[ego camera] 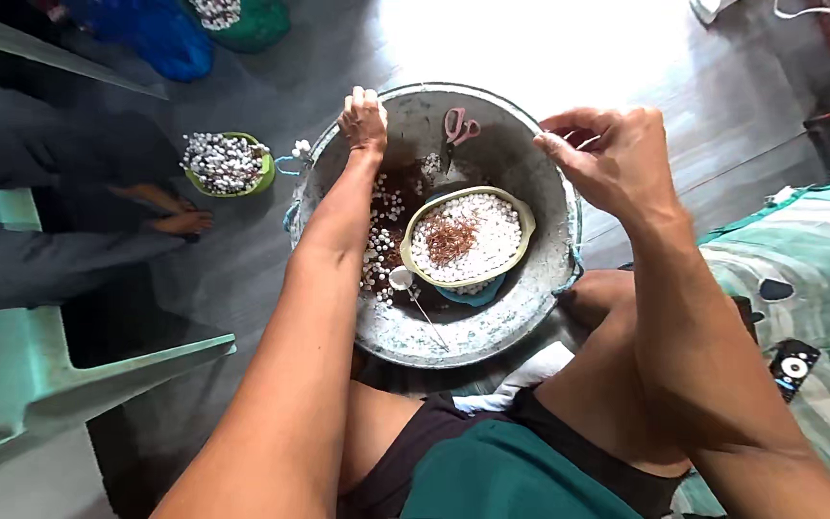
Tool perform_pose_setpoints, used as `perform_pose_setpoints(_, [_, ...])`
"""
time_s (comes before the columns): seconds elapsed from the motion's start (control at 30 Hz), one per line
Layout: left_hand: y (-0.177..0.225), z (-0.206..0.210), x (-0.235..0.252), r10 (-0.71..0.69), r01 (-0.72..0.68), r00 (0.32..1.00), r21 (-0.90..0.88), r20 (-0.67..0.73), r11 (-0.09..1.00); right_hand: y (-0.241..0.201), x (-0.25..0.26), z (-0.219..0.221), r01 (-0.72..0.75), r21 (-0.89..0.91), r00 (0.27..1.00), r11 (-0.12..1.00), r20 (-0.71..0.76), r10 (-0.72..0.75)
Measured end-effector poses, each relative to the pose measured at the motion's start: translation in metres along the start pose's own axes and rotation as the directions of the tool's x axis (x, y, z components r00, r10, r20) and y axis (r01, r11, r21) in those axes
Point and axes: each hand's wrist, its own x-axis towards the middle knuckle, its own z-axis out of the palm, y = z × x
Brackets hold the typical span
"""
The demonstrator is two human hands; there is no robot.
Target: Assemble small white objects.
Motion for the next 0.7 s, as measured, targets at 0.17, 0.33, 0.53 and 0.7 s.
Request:
perform_pose_setpoints(0.17, [0.006, 0.013, -0.003, 0.045, -0.039, 0.998, 0.126, -0.043, 0.991, 0.004, -0.003, -0.006, 0.011, 0.009, 1.0, 1.0, -0.006, -0.011])
perform_pose_setpoints(0.33, [-0.001, -0.011, 0.002, 0.091, -0.123, 0.984, 0.212, 0.153, 0.97, 0.002, -0.008, -0.003, -0.006, 0.006, 1.0, 1.0, 0.025, 0.006])
perform_pose_setpoints(0.53, [-0.013, -0.1, -0.078, -0.079, 0.082, 0.989, -0.018, 0.125, 0.996, -0.002, -0.015, 0.018, 0.044, -0.072, 0.971, 0.996, 0.237, -0.026])
perform_pose_setpoints(0.7, [-0.029, -0.163, -0.191, -0.192, 0.205, 0.979, -0.343, 0.072, 0.916, -0.007, -0.028, 0.064, 0.074, -0.215, 0.942, 0.974, 0.335, 0.003])
